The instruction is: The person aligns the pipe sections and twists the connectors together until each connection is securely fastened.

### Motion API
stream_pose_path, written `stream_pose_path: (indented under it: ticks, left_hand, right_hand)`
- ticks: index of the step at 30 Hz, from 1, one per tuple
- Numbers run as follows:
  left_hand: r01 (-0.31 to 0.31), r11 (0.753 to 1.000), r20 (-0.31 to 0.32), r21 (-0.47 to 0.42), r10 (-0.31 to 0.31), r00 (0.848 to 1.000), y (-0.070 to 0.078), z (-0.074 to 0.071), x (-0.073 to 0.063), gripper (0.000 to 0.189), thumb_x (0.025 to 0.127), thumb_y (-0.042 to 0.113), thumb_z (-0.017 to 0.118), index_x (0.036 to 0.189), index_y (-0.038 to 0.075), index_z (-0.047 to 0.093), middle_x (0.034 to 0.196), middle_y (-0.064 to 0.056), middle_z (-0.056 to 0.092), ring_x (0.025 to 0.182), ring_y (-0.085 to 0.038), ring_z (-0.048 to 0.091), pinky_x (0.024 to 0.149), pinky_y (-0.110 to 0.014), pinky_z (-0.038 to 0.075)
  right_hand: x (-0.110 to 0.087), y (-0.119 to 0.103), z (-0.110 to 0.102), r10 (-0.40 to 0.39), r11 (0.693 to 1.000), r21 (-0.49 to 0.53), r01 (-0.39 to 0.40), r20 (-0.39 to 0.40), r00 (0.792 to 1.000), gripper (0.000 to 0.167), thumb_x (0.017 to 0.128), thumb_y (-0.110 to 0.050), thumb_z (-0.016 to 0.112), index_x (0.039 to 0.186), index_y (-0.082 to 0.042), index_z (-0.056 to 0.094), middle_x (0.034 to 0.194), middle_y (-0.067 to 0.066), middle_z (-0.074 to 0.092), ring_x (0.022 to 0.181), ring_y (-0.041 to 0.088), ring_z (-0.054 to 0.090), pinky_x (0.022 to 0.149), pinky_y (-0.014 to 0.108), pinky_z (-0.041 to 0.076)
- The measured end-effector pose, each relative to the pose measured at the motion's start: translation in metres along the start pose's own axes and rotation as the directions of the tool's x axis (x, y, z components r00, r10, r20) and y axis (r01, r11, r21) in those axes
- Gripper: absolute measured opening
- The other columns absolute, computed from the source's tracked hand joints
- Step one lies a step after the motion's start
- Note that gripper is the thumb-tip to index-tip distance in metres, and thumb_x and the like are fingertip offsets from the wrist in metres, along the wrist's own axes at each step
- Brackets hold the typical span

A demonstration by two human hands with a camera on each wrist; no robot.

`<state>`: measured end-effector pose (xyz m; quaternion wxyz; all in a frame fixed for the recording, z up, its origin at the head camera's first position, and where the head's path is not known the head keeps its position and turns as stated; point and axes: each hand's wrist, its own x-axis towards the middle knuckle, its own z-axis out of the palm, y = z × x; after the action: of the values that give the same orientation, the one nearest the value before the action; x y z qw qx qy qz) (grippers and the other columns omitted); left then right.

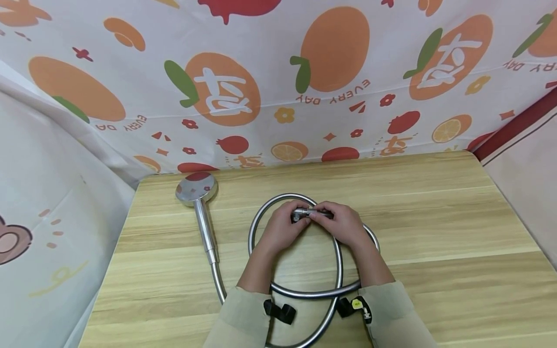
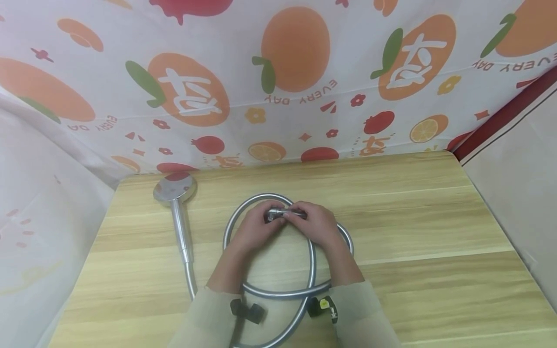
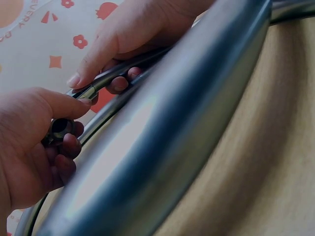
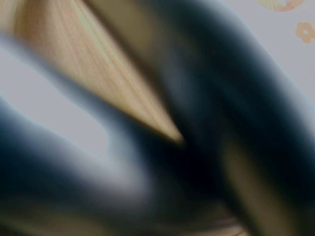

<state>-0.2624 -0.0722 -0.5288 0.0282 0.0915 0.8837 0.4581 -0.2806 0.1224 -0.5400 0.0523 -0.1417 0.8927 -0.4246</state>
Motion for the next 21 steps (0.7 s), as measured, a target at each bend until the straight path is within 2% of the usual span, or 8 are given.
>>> stream_pose_path:
  ticks: [21]
  left_hand:
    - [-0.001, 1.000, 0.007, 0.006, 0.001, 1.000, 0.0004, -0.0011, 0.0015, 0.024, 0.089, 0.019, 0.074, 0.112, 0.020, 0.066, 0.112, 0.000, 0.065, 0.107, -0.017, 0.060, 0.096, -0.040, 0.049]
  right_hand:
    - [0.0010, -0.0010, -0.0013, 0.009, 1.000, 0.007, -0.009, -0.002, 1.000, 0.035, 0.089, -0.060, 0.061, 0.106, -0.032, 0.072, 0.105, -0.008, 0.072, 0.100, 0.016, 0.066, 0.089, 0.044, 0.051]
